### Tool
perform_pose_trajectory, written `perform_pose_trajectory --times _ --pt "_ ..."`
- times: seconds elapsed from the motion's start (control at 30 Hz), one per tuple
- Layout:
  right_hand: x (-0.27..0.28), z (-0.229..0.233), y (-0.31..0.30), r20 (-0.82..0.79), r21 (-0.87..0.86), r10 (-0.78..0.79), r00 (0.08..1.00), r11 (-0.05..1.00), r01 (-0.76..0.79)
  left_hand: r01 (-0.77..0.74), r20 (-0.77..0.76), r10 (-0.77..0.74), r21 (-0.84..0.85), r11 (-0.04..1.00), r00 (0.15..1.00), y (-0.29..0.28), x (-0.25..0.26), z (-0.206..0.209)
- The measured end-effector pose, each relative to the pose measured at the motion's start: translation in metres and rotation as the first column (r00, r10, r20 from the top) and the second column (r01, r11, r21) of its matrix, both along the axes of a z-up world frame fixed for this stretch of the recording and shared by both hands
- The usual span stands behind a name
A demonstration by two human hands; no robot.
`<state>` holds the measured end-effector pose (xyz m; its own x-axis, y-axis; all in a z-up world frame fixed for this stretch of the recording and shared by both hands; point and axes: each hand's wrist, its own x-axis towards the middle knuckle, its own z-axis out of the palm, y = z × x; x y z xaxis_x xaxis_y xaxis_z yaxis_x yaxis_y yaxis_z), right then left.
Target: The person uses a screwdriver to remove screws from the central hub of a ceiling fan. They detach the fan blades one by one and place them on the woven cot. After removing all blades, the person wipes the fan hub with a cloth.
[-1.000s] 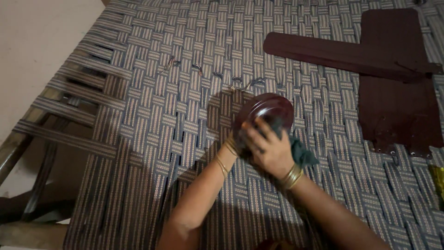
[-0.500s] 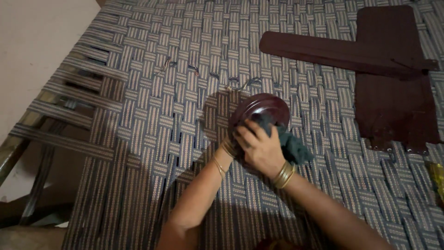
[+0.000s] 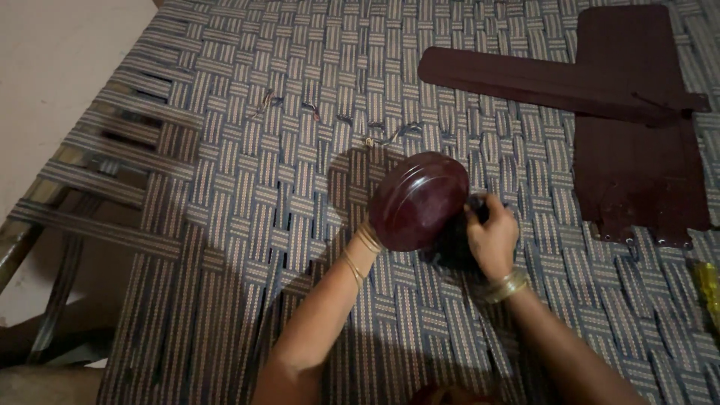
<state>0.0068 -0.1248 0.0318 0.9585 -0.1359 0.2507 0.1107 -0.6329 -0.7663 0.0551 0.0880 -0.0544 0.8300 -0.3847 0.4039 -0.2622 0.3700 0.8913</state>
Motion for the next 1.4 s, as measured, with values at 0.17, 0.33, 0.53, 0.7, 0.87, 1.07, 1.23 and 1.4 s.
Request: perform_pose_trajectory --times 0.17,0.33,0.53,0.7,0.87,1.07,1.23,1.4 --pt "0.016 0.033 0.038 0.392 -0.151 0.089 0.916 0.988 -0.031 -0.149 0.213 0.122 0.115 0.982 0.969 0.004 -0.002 0.002" --pt "-0.017 0.042 0.086 0.442 -0.568 0.52 0.731 0.793 -0.221 -0.088 0.095 0.084 0.04 0.995 0.992 0.003 -0.004 0.012" --pt "-0.04 0.015 0.065 0.39 -0.676 0.734 0.556 0.638 -0.369 -0.16 0.259 0.128 0.106 0.981 0.957 -0.001 -0.008 0.044" --pt "0.01 0.023 0.036 0.47 -0.125 0.217 0.856 0.976 -0.179 -0.238 0.382 0.169 0.143 0.961 0.908 0.002 -0.008 0.051" --pt "-0.027 0.01 0.054 0.448 -0.51 0.551 0.704 0.804 -0.305 0.264 -0.208 -0.521 -0.675 0.689 0.828 0.007 0.014 -0.011" --pt "-0.015 -0.001 0.041 0.299 -0.691 0.654 0.695 0.651 -0.316 0.096 -0.423 -0.413 -0.596 0.798 0.806 0.011 0.025 -0.054" --pt "-0.02 -0.008 0.057 0.393 -0.248 0.283 0.875 0.949 -0.196 0.013 -0.046 -0.017 -0.079 0.997 0.999 0.011 0.011 -0.032" --pt "-0.054 0.006 0.083 0.197 -0.69 0.59 0.783 0.651 -0.317 -0.031 0.024 0.03 0.036 0.999 0.999 0.011 0.004 -0.022"
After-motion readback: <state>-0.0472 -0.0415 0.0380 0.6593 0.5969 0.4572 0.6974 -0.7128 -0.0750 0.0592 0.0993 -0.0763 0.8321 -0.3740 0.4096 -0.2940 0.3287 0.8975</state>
